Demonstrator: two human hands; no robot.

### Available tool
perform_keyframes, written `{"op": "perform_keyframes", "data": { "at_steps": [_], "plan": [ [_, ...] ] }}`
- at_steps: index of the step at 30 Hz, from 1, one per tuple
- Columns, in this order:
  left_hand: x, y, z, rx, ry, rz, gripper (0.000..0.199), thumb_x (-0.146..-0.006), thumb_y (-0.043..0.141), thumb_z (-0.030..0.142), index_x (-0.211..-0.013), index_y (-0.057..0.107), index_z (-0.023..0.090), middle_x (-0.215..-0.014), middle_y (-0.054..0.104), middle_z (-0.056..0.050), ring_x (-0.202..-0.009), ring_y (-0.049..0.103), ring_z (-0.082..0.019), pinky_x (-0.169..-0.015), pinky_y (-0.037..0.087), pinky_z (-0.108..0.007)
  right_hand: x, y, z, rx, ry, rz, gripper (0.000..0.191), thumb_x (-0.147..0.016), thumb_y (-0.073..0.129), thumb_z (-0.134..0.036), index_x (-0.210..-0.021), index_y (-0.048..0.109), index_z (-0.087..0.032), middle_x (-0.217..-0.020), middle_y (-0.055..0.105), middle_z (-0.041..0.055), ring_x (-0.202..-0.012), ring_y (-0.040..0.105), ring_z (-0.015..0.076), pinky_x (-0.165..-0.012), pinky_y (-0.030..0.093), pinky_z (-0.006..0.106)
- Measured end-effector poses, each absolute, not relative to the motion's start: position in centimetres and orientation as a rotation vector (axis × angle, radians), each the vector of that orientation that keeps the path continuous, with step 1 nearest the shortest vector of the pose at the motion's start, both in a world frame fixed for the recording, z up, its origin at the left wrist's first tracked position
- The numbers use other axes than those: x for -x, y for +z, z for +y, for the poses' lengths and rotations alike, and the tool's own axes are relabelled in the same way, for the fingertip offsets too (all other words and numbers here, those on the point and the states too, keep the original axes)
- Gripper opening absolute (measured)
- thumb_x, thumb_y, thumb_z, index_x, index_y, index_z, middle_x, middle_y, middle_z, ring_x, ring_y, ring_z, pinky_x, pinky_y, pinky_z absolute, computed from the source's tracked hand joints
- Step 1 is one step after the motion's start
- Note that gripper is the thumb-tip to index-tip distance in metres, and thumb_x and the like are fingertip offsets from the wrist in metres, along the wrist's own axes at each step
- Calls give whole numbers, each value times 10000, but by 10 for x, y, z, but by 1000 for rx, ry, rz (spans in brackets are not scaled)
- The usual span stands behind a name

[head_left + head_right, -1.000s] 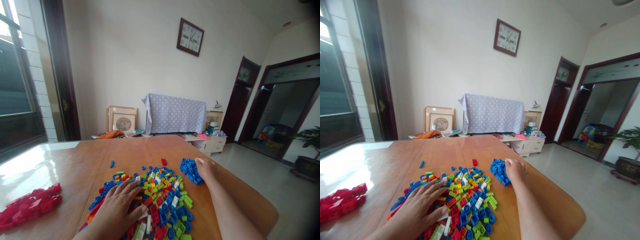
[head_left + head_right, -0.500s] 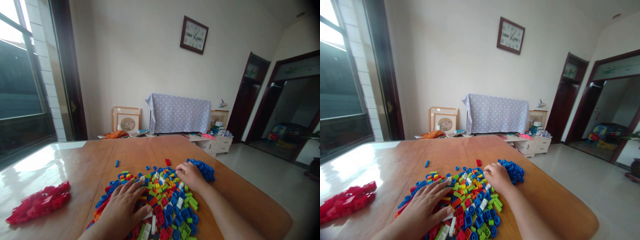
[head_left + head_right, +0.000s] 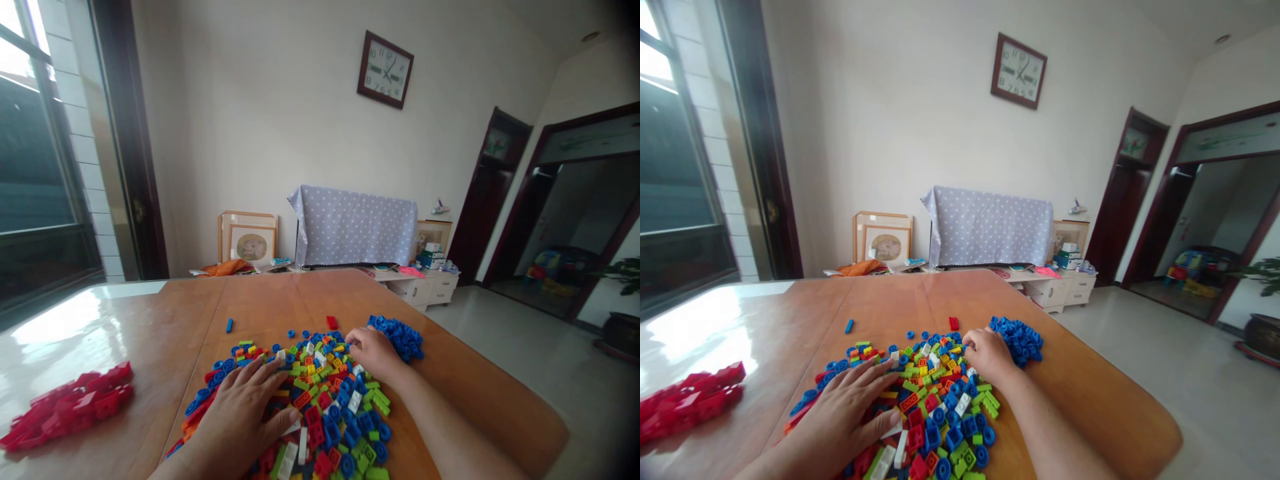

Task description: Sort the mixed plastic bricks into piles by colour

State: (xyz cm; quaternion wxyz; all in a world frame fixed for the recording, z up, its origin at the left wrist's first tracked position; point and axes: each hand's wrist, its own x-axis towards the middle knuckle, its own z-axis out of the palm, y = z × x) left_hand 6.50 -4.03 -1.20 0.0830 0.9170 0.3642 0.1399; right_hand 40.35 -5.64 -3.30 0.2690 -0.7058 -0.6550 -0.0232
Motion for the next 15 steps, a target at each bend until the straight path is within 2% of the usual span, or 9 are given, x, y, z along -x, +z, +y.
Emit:
{"op": "perform_keyframes", "data": {
  "at_steps": [7,15],
  "plan": [
    [-66,-10,-42,-2726,428,1073,604,-894,424,724,-1396,551,413,-1557,424,29,-1448,346,-333,-1173,283,-556,-468,-26,-63,1968,-227,-1297,322,-861,475,-309,-1089,690,-238,-1066,746,48,-1026,655,213,-910,486,323],
    [-65,-13,-40,-2724,431,1068,601,-893,428,723,-1404,537,424,-1559,422,34,-1437,355,-345,-1174,257,-575,-511,-29,-79,2073,-292,-945,360,-834,485,-376,-1082,704,-233,-1024,757,67,-966,685,244,-830,511,331]
  ]
}}
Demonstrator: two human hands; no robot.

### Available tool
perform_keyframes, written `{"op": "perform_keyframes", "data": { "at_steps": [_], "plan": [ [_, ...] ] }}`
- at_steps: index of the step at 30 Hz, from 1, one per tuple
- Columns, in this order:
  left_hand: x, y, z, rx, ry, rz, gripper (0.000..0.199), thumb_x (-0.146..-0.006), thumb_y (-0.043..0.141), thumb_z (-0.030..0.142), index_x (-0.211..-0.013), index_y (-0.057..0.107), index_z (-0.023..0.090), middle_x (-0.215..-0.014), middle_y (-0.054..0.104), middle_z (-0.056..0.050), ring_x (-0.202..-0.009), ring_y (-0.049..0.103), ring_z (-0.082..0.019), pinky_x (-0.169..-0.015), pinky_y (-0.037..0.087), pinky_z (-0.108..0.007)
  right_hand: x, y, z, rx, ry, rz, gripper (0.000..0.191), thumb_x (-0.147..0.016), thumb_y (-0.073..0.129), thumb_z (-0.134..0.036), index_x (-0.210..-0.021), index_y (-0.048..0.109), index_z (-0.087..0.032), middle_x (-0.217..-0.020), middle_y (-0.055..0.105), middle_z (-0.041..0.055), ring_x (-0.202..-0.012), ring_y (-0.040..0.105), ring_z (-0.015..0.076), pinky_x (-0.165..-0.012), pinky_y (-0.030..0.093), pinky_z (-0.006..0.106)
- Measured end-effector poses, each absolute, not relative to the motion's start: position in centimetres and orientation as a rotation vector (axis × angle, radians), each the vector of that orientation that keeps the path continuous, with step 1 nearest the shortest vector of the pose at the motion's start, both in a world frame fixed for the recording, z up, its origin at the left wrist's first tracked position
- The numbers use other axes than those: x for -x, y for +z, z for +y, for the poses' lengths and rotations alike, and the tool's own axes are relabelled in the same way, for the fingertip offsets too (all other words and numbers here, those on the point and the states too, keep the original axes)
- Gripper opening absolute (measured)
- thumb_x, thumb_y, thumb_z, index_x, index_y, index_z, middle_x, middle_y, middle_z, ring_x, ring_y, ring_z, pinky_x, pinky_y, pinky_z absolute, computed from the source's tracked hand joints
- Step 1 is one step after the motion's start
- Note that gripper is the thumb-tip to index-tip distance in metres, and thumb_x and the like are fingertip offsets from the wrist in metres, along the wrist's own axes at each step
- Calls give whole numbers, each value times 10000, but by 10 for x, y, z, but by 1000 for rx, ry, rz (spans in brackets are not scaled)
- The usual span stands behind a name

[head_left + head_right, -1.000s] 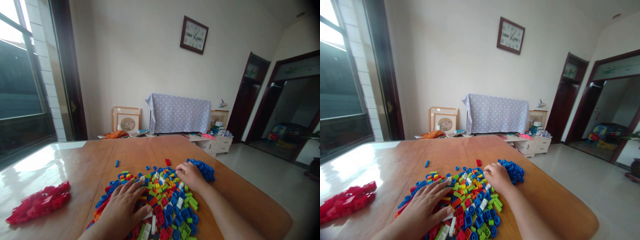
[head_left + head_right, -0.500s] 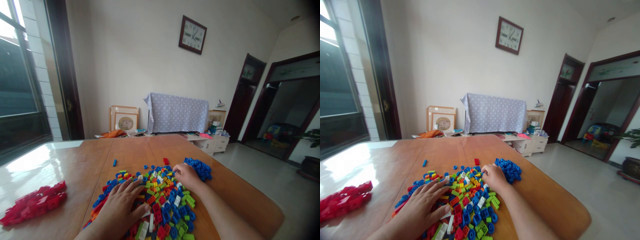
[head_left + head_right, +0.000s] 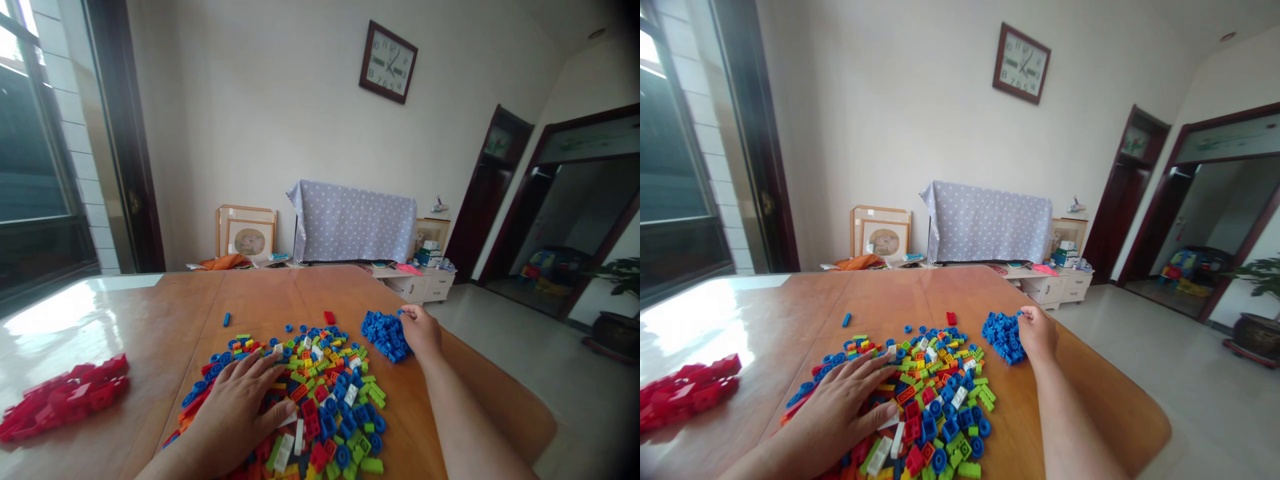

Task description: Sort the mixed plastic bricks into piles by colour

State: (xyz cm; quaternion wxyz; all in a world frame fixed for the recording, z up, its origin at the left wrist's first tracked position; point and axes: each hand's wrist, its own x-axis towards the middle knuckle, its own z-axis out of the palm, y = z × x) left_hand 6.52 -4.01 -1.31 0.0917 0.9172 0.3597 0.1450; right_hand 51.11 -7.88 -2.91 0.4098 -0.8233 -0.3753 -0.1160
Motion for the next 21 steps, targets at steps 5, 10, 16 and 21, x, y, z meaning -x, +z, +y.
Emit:
{"op": "perform_keyframes", "data": {
  "at_steps": [5,10,16,21],
  "plan": [
    [-65,-12,-40,-2714,437,1078,596,-887,432,728,-1395,542,435,-1553,430,41,-1433,363,-349,-1171,257,-585,-512,-30,-80,2132,-243,-948,312,-800,533,-379,-992,762,-288,-930,772,34,-934,681,246,-822,509,335],
    [-64,-13,-40,-2715,434,1067,600,-893,431,721,-1414,521,436,-1555,426,40,-1446,338,-353,-1170,258,-587,-508,-30,-80,2155,-210,-978,292,-807,542,-365,-975,775,-309,-934,778,17,-931,679,235,-826,506,324],
    [-65,-14,-40,-2720,450,1058,601,-891,445,716,-1408,533,424,-1548,439,28,-1433,358,-353,-1171,266,-576,-496,-24,-82,2105,-239,-1037,333,-850,485,-355,-1028,760,-299,-1007,771,32,-990,671,248,-870,505,341],
    [-65,-12,-42,-2721,448,1076,596,-888,441,722,-1398,541,432,-1547,438,41,-1426,380,-340,-1170,281,-564,-469,-18,-77,1991,-266,-1185,336,-880,469,-369,-1070,732,-283,-1090,755,28,-1083,642,233,-946,484,328]
  ]
}}
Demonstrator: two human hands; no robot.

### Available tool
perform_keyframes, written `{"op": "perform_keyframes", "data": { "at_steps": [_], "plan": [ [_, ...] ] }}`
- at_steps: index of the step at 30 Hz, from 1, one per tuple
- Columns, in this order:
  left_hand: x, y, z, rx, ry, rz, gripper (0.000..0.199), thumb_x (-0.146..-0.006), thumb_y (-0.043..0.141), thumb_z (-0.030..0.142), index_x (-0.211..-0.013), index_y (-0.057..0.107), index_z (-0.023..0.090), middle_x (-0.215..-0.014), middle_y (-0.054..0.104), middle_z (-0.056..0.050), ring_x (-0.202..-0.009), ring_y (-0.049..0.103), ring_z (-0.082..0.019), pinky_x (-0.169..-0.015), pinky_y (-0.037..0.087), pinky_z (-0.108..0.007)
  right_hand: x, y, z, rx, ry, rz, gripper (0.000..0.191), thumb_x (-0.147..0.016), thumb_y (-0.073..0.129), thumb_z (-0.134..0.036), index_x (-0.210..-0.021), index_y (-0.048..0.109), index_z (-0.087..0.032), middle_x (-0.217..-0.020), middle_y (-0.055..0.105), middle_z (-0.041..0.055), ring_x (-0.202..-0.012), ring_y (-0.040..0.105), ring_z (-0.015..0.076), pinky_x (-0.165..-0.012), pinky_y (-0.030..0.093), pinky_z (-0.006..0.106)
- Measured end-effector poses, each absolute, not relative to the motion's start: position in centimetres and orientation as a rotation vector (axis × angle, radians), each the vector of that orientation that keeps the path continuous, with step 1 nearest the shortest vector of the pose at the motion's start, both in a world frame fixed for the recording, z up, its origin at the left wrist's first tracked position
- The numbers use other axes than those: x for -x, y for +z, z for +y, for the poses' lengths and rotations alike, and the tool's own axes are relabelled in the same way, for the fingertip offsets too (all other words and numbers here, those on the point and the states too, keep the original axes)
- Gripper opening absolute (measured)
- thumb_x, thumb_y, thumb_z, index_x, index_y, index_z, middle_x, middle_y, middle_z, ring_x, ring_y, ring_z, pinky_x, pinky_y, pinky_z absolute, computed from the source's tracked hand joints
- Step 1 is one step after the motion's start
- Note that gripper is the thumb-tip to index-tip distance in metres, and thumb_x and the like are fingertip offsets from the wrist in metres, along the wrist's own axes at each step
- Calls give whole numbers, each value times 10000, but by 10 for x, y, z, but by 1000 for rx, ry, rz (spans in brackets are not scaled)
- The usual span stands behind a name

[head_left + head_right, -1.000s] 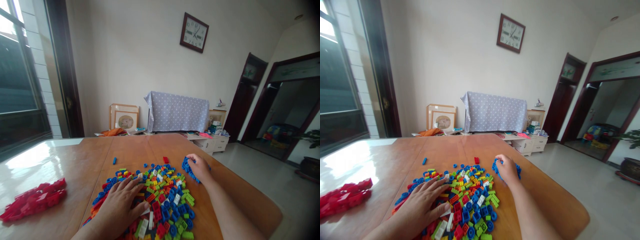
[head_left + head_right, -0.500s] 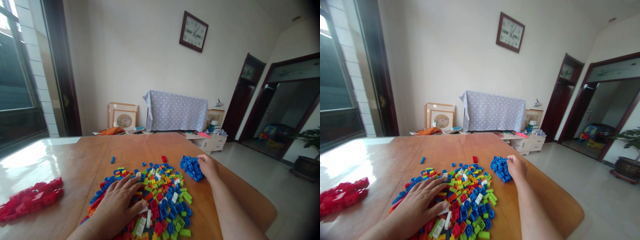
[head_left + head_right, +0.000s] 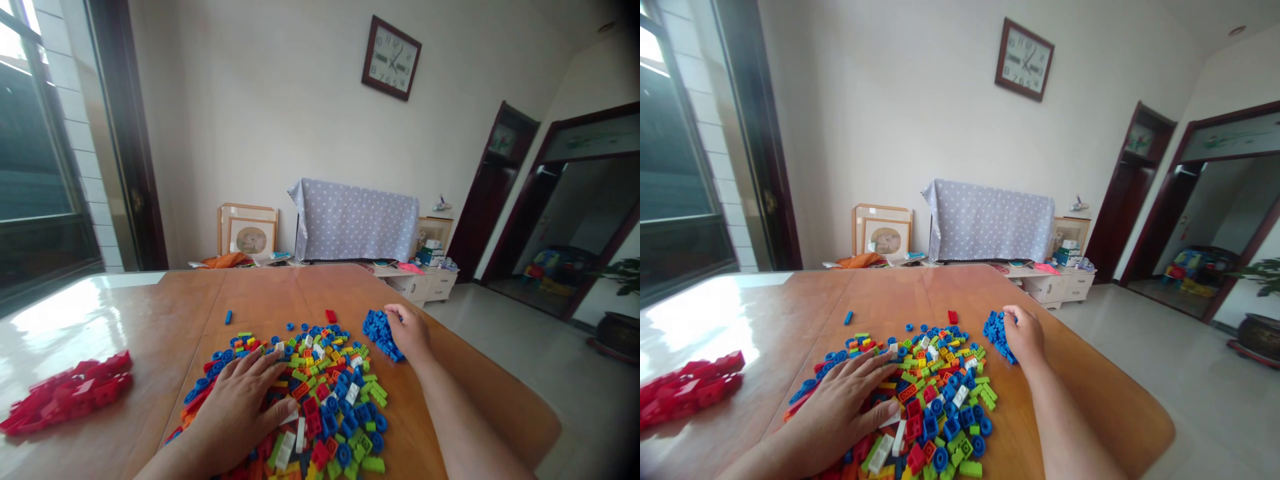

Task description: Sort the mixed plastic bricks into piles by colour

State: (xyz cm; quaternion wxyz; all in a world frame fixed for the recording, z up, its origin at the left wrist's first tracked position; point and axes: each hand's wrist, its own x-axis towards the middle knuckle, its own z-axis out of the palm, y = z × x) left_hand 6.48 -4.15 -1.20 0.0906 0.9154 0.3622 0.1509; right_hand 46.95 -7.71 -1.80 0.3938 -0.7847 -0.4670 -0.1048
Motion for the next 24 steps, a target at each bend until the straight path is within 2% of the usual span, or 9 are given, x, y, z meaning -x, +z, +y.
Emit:
{"op": "perform_keyframes", "data": {
  "at_steps": [6,13,16,21,24],
  "plan": [
    [-65,-11,-41,-2730,419,1084,592,-895,418,726,-1395,543,434,-1555,424,48,-1453,340,-325,-1172,293,-546,-424,-22,-65,1769,-185,-1699,314,-878,482,-248,-1071,728,-272,-1062,756,27,-1031,645,204,-945,468,307],
    [-64,-12,-41,-2710,445,1068,600,-893,443,712,-1395,557,403,-1546,442,19,-1460,323,-336,-1178,280,-543,-405,-33,-58,1929,-90,-1948,504,-864,462,-155,-1311,630,-316,-1232,692,35,-1220,547,211,-1013,389,326],
    [-64,-12,-41,-2702,437,1065,607,-893,441,713,-1401,552,399,-1547,441,14,-1452,335,-343,-1179,271,-552,-406,-32,-58,1995,-83,-1903,482,-856,472,-146,-1274,640,-317,-1145,722,1,-1114,589,183,-964,396,276],
    [-65,-10,-41,-2702,406,1082,620,-893,419,728,-1412,535,409,-1563,415,28,-1457,325,-345,-1182,260,-569,-408,-32,-59,2068,-142,-1827,378,-863,513,-200,-1202,669,-261,-1094,710,36,-1066,569,206,-911,391,271],
    [-65,-11,-41,-2712,401,1083,619,-892,412,734,-1407,538,414,-1562,416,33,-1463,316,-339,-1184,263,-567,-406,-33,-60,2127,-153,-1796,229,-862,557,-280,-1009,728,-245,-1028,694,68,-1036,561,236,-879,380,301]
  ]
}}
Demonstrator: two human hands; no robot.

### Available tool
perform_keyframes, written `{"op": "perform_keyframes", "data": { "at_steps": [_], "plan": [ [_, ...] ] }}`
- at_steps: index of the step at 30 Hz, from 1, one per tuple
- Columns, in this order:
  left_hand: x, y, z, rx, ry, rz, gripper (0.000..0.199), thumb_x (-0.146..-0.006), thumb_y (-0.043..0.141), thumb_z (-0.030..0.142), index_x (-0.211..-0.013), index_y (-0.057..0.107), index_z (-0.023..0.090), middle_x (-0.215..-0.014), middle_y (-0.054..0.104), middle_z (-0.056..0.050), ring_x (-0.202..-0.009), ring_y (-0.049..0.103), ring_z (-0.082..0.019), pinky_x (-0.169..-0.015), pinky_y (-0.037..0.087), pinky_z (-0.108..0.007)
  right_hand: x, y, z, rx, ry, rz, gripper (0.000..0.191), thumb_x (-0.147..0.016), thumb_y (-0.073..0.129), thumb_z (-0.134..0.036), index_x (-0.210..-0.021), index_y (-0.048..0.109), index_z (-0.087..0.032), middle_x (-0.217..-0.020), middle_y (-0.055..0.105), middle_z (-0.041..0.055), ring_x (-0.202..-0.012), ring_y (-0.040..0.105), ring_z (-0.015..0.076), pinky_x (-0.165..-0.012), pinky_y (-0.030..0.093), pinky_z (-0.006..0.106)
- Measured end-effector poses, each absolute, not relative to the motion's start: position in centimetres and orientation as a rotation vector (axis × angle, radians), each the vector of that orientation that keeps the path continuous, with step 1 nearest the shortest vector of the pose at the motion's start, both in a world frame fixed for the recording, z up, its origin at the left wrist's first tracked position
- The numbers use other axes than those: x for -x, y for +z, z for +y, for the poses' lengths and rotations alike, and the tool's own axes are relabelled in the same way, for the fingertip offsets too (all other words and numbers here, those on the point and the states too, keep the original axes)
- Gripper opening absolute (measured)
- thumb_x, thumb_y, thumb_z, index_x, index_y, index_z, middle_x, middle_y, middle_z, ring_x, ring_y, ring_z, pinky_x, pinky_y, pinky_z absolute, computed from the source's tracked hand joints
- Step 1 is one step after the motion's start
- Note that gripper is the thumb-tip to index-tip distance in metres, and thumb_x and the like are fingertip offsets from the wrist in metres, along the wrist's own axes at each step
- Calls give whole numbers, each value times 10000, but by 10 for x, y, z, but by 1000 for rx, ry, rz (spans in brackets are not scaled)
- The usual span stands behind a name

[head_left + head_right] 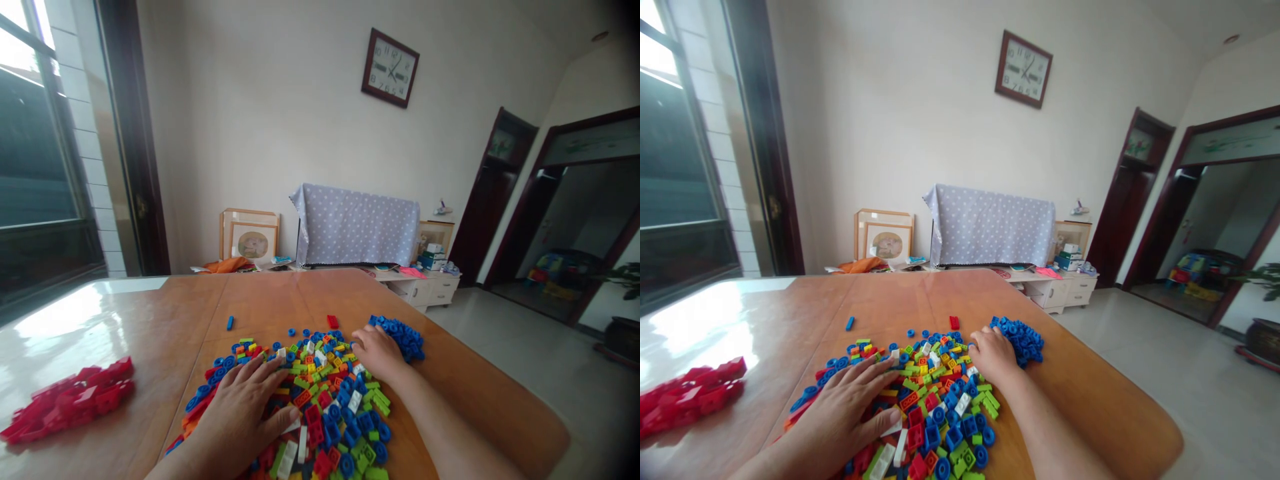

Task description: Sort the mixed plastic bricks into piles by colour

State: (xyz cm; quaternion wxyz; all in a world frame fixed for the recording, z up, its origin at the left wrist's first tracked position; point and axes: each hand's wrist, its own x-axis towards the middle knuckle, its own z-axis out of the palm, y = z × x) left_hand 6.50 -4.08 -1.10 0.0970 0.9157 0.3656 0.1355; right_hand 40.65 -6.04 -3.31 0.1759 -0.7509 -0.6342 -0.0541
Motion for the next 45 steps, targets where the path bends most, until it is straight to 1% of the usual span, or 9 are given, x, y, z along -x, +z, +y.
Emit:
{"op": "perform_keyframes", "data": {
  "at_steps": [2,4,9,12,16,22,29,34,45],
  "plan": [
    [-65,-12,-40,-2717,398,1089,623,-890,409,739,-1407,538,417,-1558,421,34,-1463,317,-338,-1185,262,-569,-405,-34,-61,2155,-146,-1772,167,-851,575,-294,-877,731,-239,-950,683,67,-977,567,231,-834,376,303],
    [-65,-14,-39,-2722,396,1096,625,-886,411,743,-1408,535,421,-1557,421,37,-1465,315,-337,-1186,263,-570,-403,-34,-61,2157,-132,-1748,122,-826,596,-269,-834,714,-241,-908,678,47,-926,571,209,-786,370,288],
    [-65,-17,-37,-2737,394,1102,617,-887,402,747,-1411,521,444,-1563,406,58,-1471,306,-330,-1183,276,-565,-402,-33,-60,2087,-84,-1705,78,-757,627,-197,-810,662,-243,-828,688,-12,-837,591,159,-693,364,238],
    [-65,-15,-37,-2740,400,1100,624,-889,397,747,-1416,518,436,-1566,401,54,-1466,313,-335,-1181,273,-570,-415,-29,-61,2052,-63,-1642,71,-789,602,-231,-835,652,-250,-834,711,-26,-801,616,140,-663,386,216],
    [-66,-13,-40,-2732,412,1096,620,-886,406,747,-1407,528,436,-1560,414,52,-1456,330,-343,-1178,265,-580,-453,-23,-69,2088,-115,-1421,168,-862,517,-311,-937,648,-238,-882,733,9,-793,649,149,-659,423,222],
    [-66,-14,-40,-2733,420,1094,622,-888,418,736,-1414,526,421,-1560,417,39,-1456,330,-341,-1178,270,-567,-489,-22,-83,2191,-117,-1286,173,-833,532,-336,-801,665,-231,-700,705,0,-595,603,145,-529,351,230],
    [-66,-14,-39,-2736,405,1092,619,-887,406,745,-1418,510,444,-1560,413,56,-1455,333,-339,-1174,266,-584,-470,-18,-79,2232,-199,-1387,138,-815,586,-317,-802,715,-271,-840,709,2,-763,604,158,-603,327,232],
    [-66,-14,-40,-2737,415,1088,601,-889,402,743,-1400,526,451,-1566,401,64,-1460,323,-339,-1172,260,-597,-456,-18,-74,2273,-280,-1438,134,-811,600,-277,-778,729,-265,-871,692,29,-869,579,181,-668,322,249],
    [-65,-13,-42,-2705,411,1100,629,-889,406,739,-1413,530,413,-1563,414,21,-1472,296,-342,-1181,232,-582,-450,-18,-73,2210,-208,-1457,195,-818,564,-231,-937,715,-264,-972,710,35,-912,603,186,-721,370,251]
  ]
}}
